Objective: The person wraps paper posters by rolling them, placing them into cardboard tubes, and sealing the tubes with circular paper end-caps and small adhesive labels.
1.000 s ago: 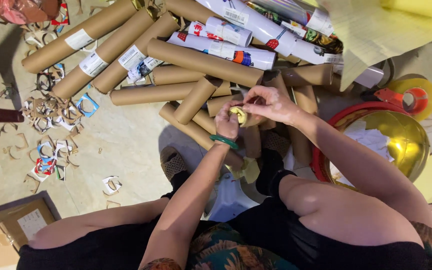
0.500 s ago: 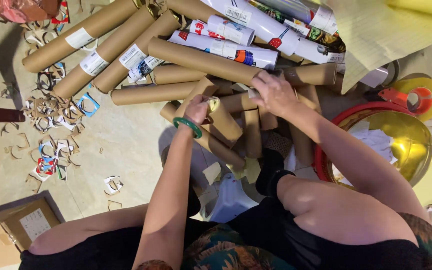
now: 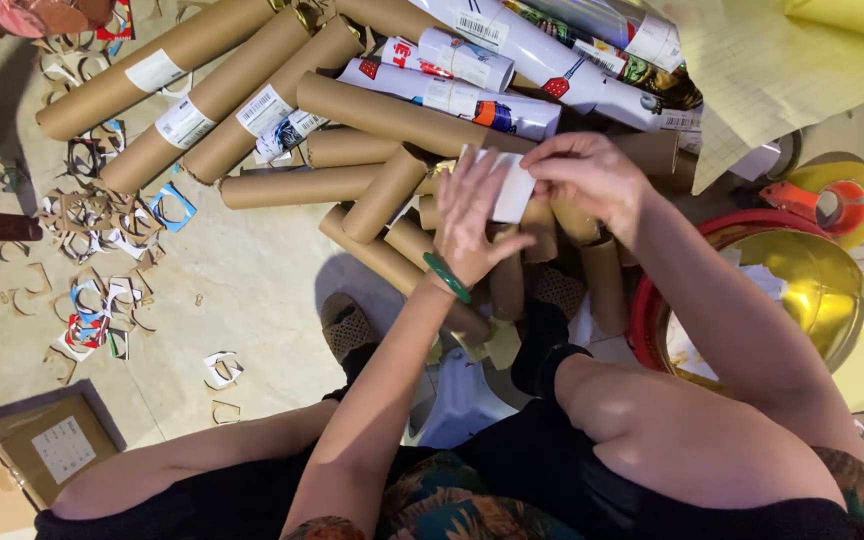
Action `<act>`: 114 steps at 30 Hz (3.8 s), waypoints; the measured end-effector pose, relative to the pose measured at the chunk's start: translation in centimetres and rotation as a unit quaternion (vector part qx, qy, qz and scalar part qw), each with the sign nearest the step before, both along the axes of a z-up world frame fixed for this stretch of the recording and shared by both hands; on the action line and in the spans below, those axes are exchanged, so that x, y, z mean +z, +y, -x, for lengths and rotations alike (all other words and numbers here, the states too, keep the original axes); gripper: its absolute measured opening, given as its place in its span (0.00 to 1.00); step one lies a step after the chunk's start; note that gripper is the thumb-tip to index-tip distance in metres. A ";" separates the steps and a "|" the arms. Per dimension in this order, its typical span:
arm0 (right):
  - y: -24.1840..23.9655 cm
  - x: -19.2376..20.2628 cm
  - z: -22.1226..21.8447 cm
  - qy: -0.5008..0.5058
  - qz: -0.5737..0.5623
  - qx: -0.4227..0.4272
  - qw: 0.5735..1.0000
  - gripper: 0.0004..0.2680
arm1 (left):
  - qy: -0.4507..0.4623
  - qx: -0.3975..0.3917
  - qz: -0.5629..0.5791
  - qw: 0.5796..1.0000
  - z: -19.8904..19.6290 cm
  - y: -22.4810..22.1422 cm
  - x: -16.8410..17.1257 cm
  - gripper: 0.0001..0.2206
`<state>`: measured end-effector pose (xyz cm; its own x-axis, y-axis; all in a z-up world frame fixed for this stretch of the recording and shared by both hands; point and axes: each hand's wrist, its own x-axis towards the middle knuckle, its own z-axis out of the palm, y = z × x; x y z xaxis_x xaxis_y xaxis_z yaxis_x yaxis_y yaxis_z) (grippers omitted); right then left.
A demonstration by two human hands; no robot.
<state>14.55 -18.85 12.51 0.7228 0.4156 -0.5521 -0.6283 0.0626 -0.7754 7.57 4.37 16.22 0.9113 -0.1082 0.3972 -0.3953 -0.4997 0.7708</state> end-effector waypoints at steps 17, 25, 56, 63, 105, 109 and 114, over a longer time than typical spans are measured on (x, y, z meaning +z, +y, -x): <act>1.4 5.1 0.5 -0.066 0.154 0.214 0.962 0.06 | 0.415 -0.142 0.231 0.869 -1.3 4.5 -1.7 0.13; 2.2 7.5 0.3 -0.205 0.285 0.294 0.889 0.05 | 0.406 -0.154 0.123 0.892 -1.9 4.9 -0.2 0.14; 3.8 8.3 2.5 -0.376 0.251 0.117 0.884 0.04 | 0.033 0.072 -0.037 0.996 1.0 -1.4 3.3 0.05; 3.5 5.7 2.3 -0.376 0.217 0.099 0.895 0.04 | 0.290 0.158 0.163 0.930 1.2 -1.6 -3.0 0.04; 6.7 -1.2 3.5 0.080 -0.185 -0.139 0.970 0.11 | 0.366 0.053 0.728 0.577 3.4 1.7 -12.1 0.29; 7.4 -1.8 3.6 0.071 -0.173 -0.139 0.972 0.10 | 0.363 0.081 0.709 0.599 3.4 1.9 -11.7 0.30; 8.1 -1.5 3.4 0.068 -0.140 -0.133 0.979 0.09 | 0.347 0.087 0.659 0.661 3.5 2.1 -11.7 0.27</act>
<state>11.12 -10.76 11.03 0.7543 0.3712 -0.5416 -0.6565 0.4372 -0.6146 4.11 6.43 4.52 0.8765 0.0456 -0.4793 0.2582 0.7958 0.5478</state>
